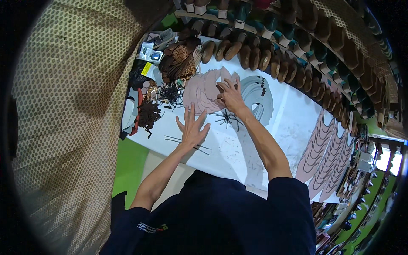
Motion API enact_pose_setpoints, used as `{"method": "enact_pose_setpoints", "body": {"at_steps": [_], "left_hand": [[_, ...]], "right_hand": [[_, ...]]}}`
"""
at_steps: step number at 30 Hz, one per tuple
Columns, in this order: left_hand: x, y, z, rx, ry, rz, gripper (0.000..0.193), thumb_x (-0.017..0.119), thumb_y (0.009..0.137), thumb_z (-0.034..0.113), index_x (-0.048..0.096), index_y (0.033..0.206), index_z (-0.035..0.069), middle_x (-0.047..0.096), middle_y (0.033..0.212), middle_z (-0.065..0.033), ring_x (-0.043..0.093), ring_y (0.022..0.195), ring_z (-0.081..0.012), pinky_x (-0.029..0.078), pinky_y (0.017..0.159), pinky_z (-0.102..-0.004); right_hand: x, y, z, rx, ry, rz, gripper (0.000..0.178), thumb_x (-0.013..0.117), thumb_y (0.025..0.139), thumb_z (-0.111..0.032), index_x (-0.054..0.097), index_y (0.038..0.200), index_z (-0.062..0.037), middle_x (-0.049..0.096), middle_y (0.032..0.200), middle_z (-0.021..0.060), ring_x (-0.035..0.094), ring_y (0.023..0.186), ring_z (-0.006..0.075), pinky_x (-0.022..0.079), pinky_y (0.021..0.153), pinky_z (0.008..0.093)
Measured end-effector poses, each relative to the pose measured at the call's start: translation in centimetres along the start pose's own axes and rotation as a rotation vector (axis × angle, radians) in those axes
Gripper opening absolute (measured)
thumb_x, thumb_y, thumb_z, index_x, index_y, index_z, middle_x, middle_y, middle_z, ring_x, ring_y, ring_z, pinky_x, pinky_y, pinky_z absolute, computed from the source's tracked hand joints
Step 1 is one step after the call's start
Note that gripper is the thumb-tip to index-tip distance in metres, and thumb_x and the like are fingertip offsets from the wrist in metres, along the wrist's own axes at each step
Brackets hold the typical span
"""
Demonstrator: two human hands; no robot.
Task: Aligning and smoothing out patterned shoe components on a workspace.
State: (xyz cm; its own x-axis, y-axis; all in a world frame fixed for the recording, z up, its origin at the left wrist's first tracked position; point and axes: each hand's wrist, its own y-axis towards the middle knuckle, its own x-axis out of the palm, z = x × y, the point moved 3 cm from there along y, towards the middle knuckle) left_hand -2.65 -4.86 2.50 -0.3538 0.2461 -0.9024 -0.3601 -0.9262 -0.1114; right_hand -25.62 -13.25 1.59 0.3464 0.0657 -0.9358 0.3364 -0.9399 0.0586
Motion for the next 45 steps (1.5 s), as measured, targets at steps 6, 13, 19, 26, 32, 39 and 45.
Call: {"method": "enact_pose_setpoints", "body": {"at_steps": [6, 13, 19, 26, 32, 39, 45], "left_hand": [[0.8, 3.0, 1.0, 0.038, -0.024, 0.061, 0.059, 0.068, 0.099, 0.043, 0.056, 0.156, 0.033, 0.01, 0.181, -0.0138, 0.005, 0.165, -0.0375, 0.003, 0.116, -0.081], [1.6, 4.1, 1.3, 0.022, -0.018, 0.026, 0.06, 0.066, 0.099, 0.046, 0.058, 0.156, 0.029, 0.008, 0.18, -0.0161, 0.002, 0.165, -0.04, -0.003, 0.117, -0.0803], [2.2, 4.2, 1.0, 0.028, -0.01, 0.059, 0.056, 0.07, 0.098, 0.041, 0.061, 0.152, 0.031, 0.01, 0.18, -0.0153, 0.004, 0.165, -0.0382, 0.003, 0.116, -0.0809], [2.6, 4.4, 1.9, 0.02, -0.008, 0.057, 0.054, 0.067, 0.1, 0.043, 0.061, 0.152, 0.03, 0.008, 0.181, -0.0145, 0.002, 0.166, -0.0386, 0.001, 0.116, -0.0804], [2.7, 6.0, 1.9, 0.019, 0.071, 0.032, 0.051, 0.058, 0.104, 0.049, 0.063, 0.15, 0.029, 0.009, 0.181, -0.0112, 0.001, 0.166, -0.0385, -0.004, 0.118, -0.0809], [2.6, 6.2, 2.2, 0.032, 0.06, 0.036, 0.049, 0.059, 0.103, 0.044, 0.065, 0.148, 0.026, 0.013, 0.18, -0.0116, 0.003, 0.166, -0.0384, -0.006, 0.117, -0.082], [2.9, 6.3, 1.9, 0.056, 0.064, 0.027, 0.049, 0.063, 0.1, 0.042, 0.066, 0.146, 0.025, 0.014, 0.18, -0.0131, 0.006, 0.165, -0.0408, -0.004, 0.117, -0.083]], "right_hand": [[-0.3, 0.6, 0.8, -0.018, 0.057, -0.093, 0.021, 0.08, 0.088, -0.036, 0.087, 0.101, -0.0208, 0.057, 0.154, 0.0042, 0.035, 0.155, 0.0352, 0.007, 0.127, 0.0713], [-0.8, 1.0, 0.7, 0.005, 0.141, -0.191, 0.015, 0.079, 0.088, -0.031, 0.087, 0.094, -0.0193, 0.057, 0.154, 0.0059, 0.033, 0.155, 0.0353, 0.007, 0.127, 0.0712], [-0.3, 1.1, 0.8, -0.021, 0.162, -0.153, 0.018, 0.078, 0.088, -0.031, 0.087, 0.092, -0.0169, 0.058, 0.153, 0.0066, 0.035, 0.154, 0.0354, 0.009, 0.126, 0.0704], [-0.5, 1.7, 1.7, -0.03, 0.1, -0.033, 0.023, 0.07, 0.097, -0.03, 0.083, 0.097, -0.0113, 0.058, 0.151, 0.0088, 0.037, 0.153, 0.0341, 0.011, 0.126, 0.0699], [-2.8, 4.8, 3.0, -0.007, 0.051, 0.081, 0.022, 0.07, 0.099, -0.026, 0.082, 0.096, -0.0091, 0.062, 0.144, 0.0077, 0.044, 0.149, 0.0312, 0.017, 0.125, 0.0682], [-9.1, 11.3, 8.5, 0.057, -0.265, 0.278, 0.023, 0.066, 0.102, -0.027, 0.078, 0.11, -0.0097, 0.062, 0.143, 0.0087, 0.049, 0.142, 0.0311, 0.023, 0.125, 0.0652], [-16.8, 12.5, 8.9, 0.099, -0.297, 0.376, 0.03, 0.059, 0.108, -0.033, 0.077, 0.109, -0.0091, 0.063, 0.137, 0.0118, 0.055, 0.133, 0.0357, 0.028, 0.12, 0.0637]]}}
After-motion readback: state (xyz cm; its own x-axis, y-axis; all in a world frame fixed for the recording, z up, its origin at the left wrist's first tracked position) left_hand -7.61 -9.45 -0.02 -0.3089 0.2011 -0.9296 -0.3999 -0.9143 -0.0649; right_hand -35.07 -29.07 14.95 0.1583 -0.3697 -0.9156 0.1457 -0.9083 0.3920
